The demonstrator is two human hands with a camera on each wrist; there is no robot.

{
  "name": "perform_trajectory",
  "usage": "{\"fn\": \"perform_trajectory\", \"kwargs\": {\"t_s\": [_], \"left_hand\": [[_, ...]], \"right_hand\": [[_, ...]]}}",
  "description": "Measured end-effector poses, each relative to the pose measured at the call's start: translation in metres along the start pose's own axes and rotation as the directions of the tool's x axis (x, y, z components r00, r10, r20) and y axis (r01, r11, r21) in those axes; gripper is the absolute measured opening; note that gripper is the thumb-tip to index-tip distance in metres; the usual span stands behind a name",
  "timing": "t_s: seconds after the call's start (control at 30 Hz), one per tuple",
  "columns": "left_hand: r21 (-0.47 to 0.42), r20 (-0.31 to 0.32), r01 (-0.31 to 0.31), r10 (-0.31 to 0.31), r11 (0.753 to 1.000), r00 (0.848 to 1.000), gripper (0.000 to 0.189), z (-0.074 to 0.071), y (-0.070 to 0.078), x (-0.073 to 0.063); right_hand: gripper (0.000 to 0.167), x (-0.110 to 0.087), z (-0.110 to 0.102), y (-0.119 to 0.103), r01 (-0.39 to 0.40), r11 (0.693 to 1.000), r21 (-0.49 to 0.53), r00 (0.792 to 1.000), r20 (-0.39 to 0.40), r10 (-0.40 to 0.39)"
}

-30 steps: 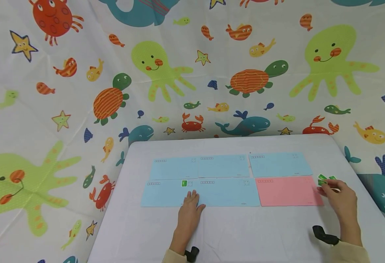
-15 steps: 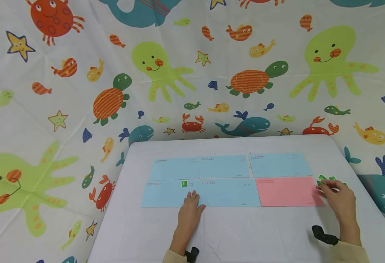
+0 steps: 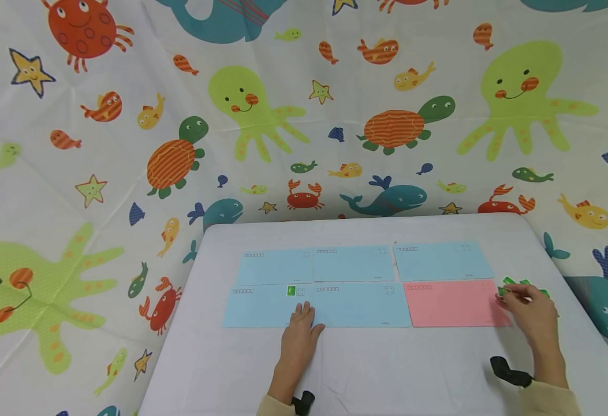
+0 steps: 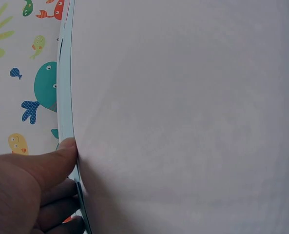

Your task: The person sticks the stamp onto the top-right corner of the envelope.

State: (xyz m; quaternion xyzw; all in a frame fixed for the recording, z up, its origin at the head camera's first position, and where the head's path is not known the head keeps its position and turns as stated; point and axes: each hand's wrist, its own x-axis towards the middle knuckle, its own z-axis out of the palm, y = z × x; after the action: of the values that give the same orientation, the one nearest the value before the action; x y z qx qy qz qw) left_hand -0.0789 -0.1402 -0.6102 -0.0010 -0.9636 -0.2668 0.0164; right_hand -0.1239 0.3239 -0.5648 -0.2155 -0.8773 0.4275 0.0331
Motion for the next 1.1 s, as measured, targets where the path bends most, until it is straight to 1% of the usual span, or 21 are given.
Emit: {"fn": "perform_trajectory", "kwargs": {"t_s": [0.17, 0.27, 0.4, 0.5, 0.67, 0.9, 1.1], "left_hand": [[0.0, 0.001, 0.0, 0.0, 1.0, 1.0, 0.05, 0.0, 0.0, 0.0], [0.002, 0.0, 0.0, 0.0, 1.0, 1.0, 0.05, 0.0, 0.0, 0.0], [-0.001, -0.003, -0.003, 0.003, 1.0, 1.0, 0.049, -0.001, 0.001, -0.001], [-0.006, -0.007, -0.006, 0.006, 1.0, 1.0, 0.049, -0.002, 0.001, -0.001], [-0.008, -0.009, -0.008, 0.008, 1.0, 1.0, 0.049, -0.002, 0.001, -0.001], [-0.005, -0.012, -0.01, 0.01, 1.0, 1.0, 0.049, -0.002, 0.001, -0.001], [0.002, -0.013, -0.012, 0.012, 1.0, 1.0, 0.049, -0.002, 0.001, -0.001]], "right_hand": [[0.041, 0.0, 0.0, -0.002, -0.019, 1.0, -0.003, 1.0, 0.017, 0.019], [0.042, 0.0, 0.001, -0.003, -0.016, 1.0, 0.025, 0.999, 0.045, 0.015], [0.041, 0.0, 0.003, -0.003, 0.006, 0.999, 0.039, 0.998, 0.059, -0.008], [0.042, -0.001, 0.005, -0.004, 0.013, 1.0, 0.023, 0.999, 0.05, -0.014], [0.043, -0.003, 0.008, -0.006, 0.032, 0.999, 0.024, 0.999, 0.039, -0.033], [0.046, -0.003, 0.013, -0.008, 0.037, 0.999, 0.006, 0.999, 0.029, -0.037], [0.046, -0.004, 0.017, -0.01, 0.076, 0.997, 0.019, 0.996, 0.037, -0.077]]}}
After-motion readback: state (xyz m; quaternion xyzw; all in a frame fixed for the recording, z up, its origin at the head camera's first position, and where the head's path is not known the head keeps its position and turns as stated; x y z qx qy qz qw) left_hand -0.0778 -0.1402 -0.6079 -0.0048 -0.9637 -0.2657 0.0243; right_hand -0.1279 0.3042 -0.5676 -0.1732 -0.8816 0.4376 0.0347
